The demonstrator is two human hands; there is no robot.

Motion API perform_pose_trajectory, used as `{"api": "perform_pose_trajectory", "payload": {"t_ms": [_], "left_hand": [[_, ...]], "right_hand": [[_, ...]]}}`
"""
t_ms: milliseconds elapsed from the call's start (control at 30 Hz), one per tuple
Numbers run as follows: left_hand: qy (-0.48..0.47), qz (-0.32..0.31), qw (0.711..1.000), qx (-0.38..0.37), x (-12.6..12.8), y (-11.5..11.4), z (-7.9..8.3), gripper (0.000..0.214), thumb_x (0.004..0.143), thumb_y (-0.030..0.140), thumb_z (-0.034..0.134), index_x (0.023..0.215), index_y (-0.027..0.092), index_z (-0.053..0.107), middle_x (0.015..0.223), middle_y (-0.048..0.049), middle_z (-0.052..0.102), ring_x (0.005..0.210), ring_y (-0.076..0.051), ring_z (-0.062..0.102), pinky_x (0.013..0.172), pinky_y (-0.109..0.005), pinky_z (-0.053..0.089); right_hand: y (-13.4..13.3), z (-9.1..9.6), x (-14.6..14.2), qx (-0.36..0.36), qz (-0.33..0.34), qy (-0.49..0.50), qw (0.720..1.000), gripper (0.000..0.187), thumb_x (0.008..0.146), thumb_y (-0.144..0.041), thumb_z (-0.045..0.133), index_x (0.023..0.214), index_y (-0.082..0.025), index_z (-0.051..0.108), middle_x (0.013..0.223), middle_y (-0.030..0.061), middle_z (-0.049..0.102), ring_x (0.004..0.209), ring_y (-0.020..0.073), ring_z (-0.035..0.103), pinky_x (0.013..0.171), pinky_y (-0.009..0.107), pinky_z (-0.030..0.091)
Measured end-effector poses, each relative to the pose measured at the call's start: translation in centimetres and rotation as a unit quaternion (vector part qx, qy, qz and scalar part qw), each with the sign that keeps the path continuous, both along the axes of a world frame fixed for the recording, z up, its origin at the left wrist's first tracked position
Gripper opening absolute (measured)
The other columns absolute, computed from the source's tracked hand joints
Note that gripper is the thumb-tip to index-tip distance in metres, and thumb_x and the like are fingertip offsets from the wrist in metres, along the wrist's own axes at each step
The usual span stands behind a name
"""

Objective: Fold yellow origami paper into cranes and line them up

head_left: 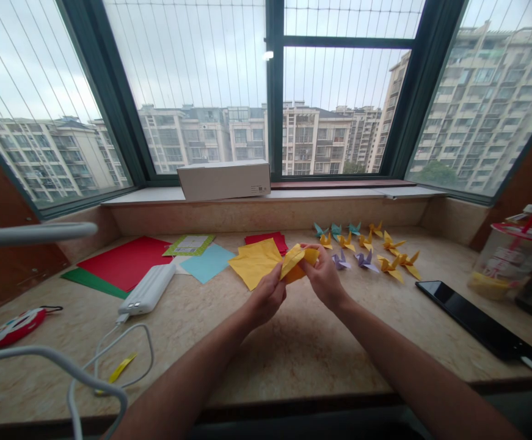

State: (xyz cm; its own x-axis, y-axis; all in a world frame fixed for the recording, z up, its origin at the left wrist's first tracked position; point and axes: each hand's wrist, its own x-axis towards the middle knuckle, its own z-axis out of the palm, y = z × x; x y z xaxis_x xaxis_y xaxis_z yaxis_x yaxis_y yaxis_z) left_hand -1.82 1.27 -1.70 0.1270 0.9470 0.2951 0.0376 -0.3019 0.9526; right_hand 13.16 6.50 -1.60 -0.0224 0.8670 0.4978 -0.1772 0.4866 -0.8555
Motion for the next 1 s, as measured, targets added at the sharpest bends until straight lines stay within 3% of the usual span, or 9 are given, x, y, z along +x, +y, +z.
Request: {"api": "perform_pose_trajectory", "payload": {"t_ms": [100, 267, 400, 500, 600, 767, 1000], "left_hand": [[0.087, -0.001, 0.996, 0.037, -0.2, -0.2, 0.3, 0.036, 0.085, 0.024, 0.050, 0.120, 0.019, 0.056, 0.057, 0.0027, 0.052, 0.051, -0.013, 0.043, 0.049, -0.023, 0.036], [0.138, -0.015, 0.985, 0.105, -0.5, -0.6, 0.9, 0.036, 0.089, 0.037, 0.052, 0.119, 0.018, 0.057, 0.075, -0.0034, 0.061, 0.065, -0.016, 0.054, 0.058, -0.025, 0.044], [0.075, -0.054, 0.995, 0.028, -0.3, -0.3, 0.7, 0.054, 0.090, 0.055, 0.046, 0.128, 0.017, 0.046, 0.071, -0.0005, 0.059, 0.048, -0.012, 0.054, 0.043, -0.023, 0.043], [-0.003, -0.068, 0.998, -0.016, 0.2, 0.0, 0.6, 0.055, 0.088, 0.062, 0.044, 0.116, 0.015, 0.049, 0.077, -0.0025, 0.059, 0.048, -0.012, 0.059, 0.040, -0.023, 0.046], [-0.046, -0.068, 0.996, -0.036, 0.6, -0.1, 0.8, 0.052, 0.088, 0.063, 0.043, 0.102, 0.014, 0.049, 0.063, 0.0019, 0.054, 0.041, -0.012, 0.055, 0.037, -0.021, 0.042], [-0.043, -0.067, 0.996, -0.045, 0.8, 0.0, 0.9, 0.049, 0.089, 0.061, 0.046, 0.104, 0.015, 0.049, 0.053, 0.0077, 0.046, 0.033, -0.007, 0.044, 0.032, -0.017, 0.030], [0.011, -0.043, 0.999, -0.013, 0.5, 0.6, 0.2, 0.042, 0.090, 0.055, 0.048, 0.102, 0.015, 0.053, 0.048, 0.0093, 0.041, 0.031, -0.005, 0.036, 0.031, -0.015, 0.025]], "right_hand": [[-0.4, 0.7, -0.1, -0.001, 0.010, 0.033, 0.999, 0.038, 0.073, -0.045, 0.073, 0.096, -0.022, 0.054, 0.114, 0.0106, 0.065, 0.088, 0.0214, 0.067, 0.074, 0.034, 0.057], [-0.8, 1.0, 0.0, -0.007, 0.016, 0.028, 0.999, 0.039, 0.076, -0.051, 0.068, 0.100, -0.021, 0.058, 0.104, 0.0091, 0.067, 0.083, 0.0215, 0.066, 0.072, 0.034, 0.057], [-1.0, 0.6, 0.1, 0.054, -0.024, -0.011, 0.998, 0.029, 0.081, -0.046, 0.066, 0.095, -0.021, 0.060, 0.109, 0.0098, 0.063, 0.090, 0.0221, 0.064, 0.076, 0.035, 0.055], [-1.1, 0.3, 0.1, 0.103, -0.060, -0.059, 0.991, 0.020, 0.084, -0.040, 0.064, 0.089, -0.021, 0.061, 0.112, 0.0100, 0.061, 0.099, 0.0230, 0.061, 0.084, 0.037, 0.053], [-1.2, 0.1, 0.0, 0.107, -0.060, -0.076, 0.990, 0.016, 0.085, -0.037, 0.064, 0.088, -0.022, 0.062, 0.113, 0.0095, 0.060, 0.100, 0.0226, 0.060, 0.087, 0.037, 0.051], [-1.2, 0.1, -0.1, 0.089, -0.036, -0.050, 0.994, 0.014, 0.085, -0.034, 0.061, 0.092, -0.022, 0.060, 0.113, 0.0090, 0.059, 0.099, 0.0221, 0.060, 0.085, 0.036, 0.052], [-1.4, 0.9, -0.1, 0.061, -0.026, 0.004, 0.998, 0.015, 0.082, -0.031, 0.059, 0.093, -0.021, 0.059, 0.112, 0.0086, 0.060, 0.092, 0.0199, 0.062, 0.079, 0.034, 0.053]]}}
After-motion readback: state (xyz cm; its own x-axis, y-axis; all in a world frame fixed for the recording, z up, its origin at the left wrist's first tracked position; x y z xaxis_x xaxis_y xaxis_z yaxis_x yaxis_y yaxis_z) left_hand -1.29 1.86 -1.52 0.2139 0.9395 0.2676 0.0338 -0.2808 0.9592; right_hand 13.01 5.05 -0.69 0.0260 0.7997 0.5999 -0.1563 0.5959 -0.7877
